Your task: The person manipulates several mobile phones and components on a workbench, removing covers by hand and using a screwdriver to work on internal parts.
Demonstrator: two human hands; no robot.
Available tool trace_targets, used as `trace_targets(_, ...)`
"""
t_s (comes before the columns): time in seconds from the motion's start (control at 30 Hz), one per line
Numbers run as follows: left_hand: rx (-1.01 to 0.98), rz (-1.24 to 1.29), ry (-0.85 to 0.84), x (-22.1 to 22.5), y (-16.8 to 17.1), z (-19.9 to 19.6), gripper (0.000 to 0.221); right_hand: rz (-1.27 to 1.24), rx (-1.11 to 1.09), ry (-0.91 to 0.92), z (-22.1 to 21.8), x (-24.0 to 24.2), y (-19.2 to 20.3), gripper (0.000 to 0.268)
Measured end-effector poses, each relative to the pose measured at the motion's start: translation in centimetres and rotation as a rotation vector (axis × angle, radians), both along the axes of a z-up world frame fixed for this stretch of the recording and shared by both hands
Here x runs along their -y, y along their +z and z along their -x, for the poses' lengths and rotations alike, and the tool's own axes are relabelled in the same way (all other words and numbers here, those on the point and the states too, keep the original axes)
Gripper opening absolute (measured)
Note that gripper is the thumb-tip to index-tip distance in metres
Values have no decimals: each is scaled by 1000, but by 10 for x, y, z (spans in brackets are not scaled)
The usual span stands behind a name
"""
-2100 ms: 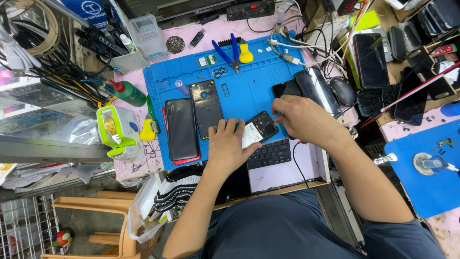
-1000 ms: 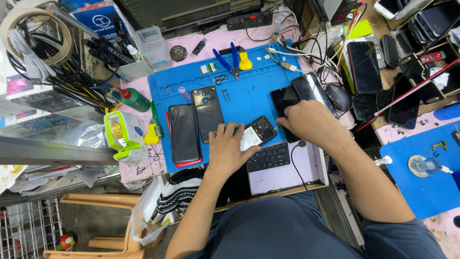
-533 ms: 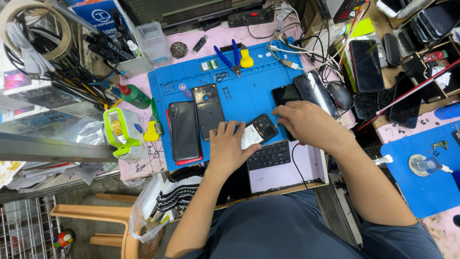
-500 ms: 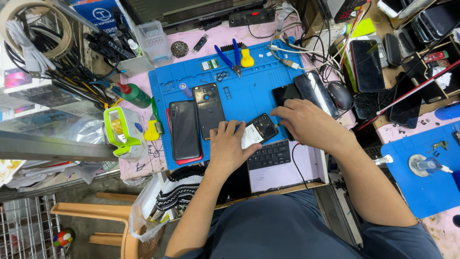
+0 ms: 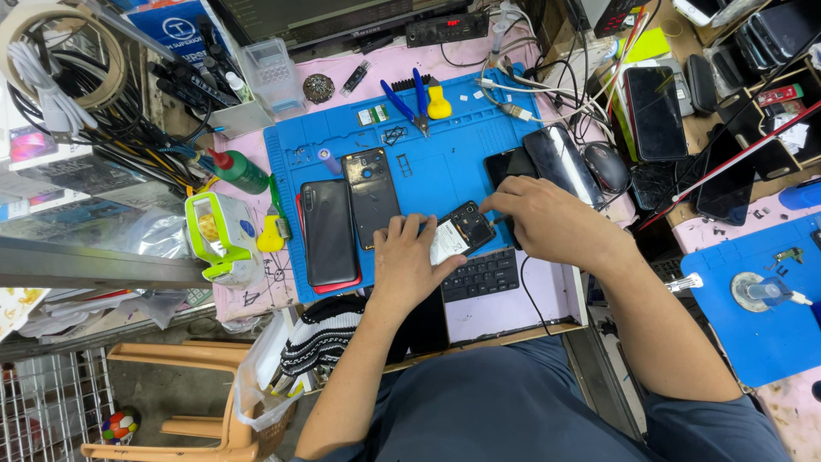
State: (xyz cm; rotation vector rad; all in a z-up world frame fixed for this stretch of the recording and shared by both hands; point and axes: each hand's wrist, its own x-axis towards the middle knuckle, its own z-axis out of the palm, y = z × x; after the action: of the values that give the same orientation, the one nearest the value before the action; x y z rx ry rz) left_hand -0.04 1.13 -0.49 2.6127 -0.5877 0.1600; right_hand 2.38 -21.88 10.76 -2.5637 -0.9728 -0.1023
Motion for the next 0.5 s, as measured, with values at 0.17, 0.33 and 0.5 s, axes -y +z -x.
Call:
trace_targets(0.17,7,-32,1,1,2,1,82,81,-154,-174,-1,-3,-1,22)
trace_targets(0.33,48,-32,-12,4,5,0,78,44,-188,-171,-1,5,-1,16)
trace_targets(0.5,162,153,-37,21,4,-3,47,-86,-133,-157,2,14,7,15)
